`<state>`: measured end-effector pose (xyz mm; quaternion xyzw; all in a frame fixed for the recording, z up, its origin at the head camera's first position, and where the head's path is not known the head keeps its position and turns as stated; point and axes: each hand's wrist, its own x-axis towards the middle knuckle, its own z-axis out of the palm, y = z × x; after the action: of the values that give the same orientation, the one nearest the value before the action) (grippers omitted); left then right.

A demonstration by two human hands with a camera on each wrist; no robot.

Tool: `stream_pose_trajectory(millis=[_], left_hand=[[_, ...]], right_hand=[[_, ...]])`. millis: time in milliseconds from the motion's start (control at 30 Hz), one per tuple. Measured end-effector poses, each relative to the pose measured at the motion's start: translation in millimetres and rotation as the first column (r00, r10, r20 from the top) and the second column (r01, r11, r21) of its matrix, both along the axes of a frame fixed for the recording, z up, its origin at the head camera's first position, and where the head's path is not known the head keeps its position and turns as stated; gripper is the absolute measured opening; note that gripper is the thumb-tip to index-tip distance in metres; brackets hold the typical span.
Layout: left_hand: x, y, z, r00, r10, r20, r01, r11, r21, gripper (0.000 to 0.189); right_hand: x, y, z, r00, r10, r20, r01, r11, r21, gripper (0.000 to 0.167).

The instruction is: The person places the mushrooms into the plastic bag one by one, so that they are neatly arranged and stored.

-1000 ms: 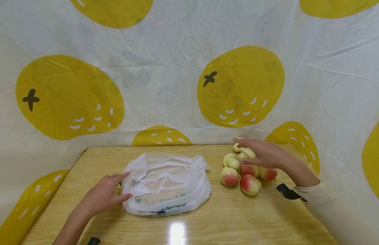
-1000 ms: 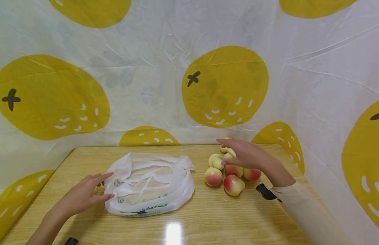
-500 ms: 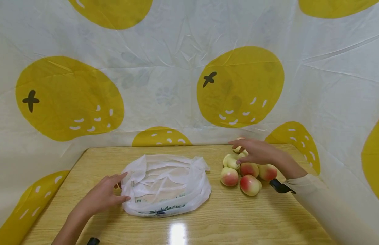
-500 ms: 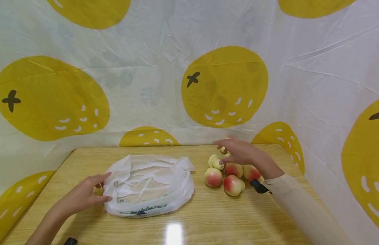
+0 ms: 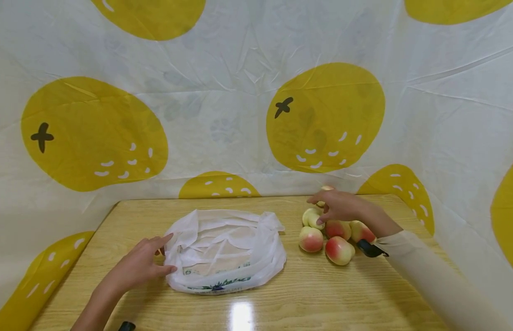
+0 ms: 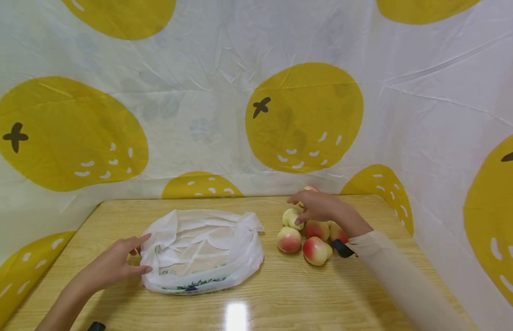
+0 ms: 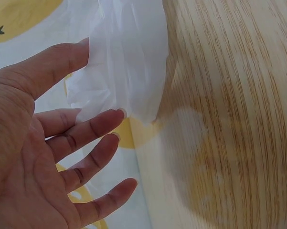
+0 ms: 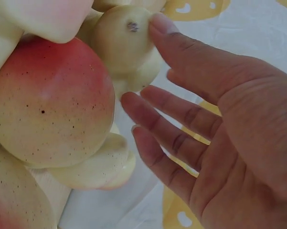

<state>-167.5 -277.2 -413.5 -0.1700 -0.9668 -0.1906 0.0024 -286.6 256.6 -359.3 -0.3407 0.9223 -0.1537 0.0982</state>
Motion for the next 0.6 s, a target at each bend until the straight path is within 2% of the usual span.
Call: stream_pose_trajectory(millis=[233,600], left_hand=[[-0.1,0.9,-0.1,1.0,-0.003,0.003,0.003,1.0,-0.002,0.087],[-2.4,2.6,-0.7,1.0,0.01,0.011,-0.01,1.0,-0.008,0.086]], right_hand=[[-4.9,-2,-5.4,0.997,0.003,0.083,-0.004,1.0,0.015,0.06],[-10.0,-17,-10.5,0.998,0.001,0.068,-0.002,1.0,0.019,0.051]])
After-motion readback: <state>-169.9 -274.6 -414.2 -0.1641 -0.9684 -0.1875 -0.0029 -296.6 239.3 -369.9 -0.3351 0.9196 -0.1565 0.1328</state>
